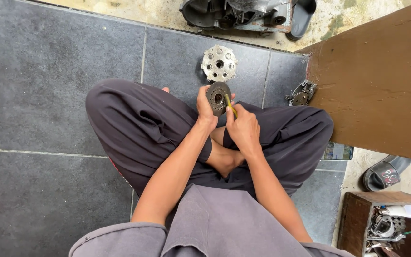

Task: A person sits on the floor and uses a small brush to clean dirt and debris from a metal motorcycle clutch component.

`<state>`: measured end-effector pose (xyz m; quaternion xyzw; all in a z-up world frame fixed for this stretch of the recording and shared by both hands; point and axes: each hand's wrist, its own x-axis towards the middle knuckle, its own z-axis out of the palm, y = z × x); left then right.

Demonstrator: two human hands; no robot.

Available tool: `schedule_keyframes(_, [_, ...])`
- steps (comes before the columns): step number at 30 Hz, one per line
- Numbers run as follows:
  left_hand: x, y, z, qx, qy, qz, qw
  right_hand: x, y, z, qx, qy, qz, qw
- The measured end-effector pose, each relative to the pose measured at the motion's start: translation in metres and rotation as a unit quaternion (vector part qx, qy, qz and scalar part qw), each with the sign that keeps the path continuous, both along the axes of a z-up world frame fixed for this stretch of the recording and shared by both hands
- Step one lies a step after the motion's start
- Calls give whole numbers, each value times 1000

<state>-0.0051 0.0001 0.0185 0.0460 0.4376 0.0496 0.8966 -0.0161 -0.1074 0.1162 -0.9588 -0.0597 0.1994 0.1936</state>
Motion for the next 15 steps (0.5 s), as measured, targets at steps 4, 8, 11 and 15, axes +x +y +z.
schedule_keyframes(4, [-2,0,3,13,4,-24,1000,-1,-8,-11,3,25,8,1000])
schedule_keyframes(8, [3,-3,-7,9,-14,-9,1000,9,-3,-11,16,-4,-1,1000])
schedule_keyframes(11, [2,-3,-12,10,-4,-17,1000,8,2,-1,18,12,1,1000])
schedule_keyframes(15, [2,-4,-15,-4,-7,-25,1000,13,-7,-5,-3,52,5,999])
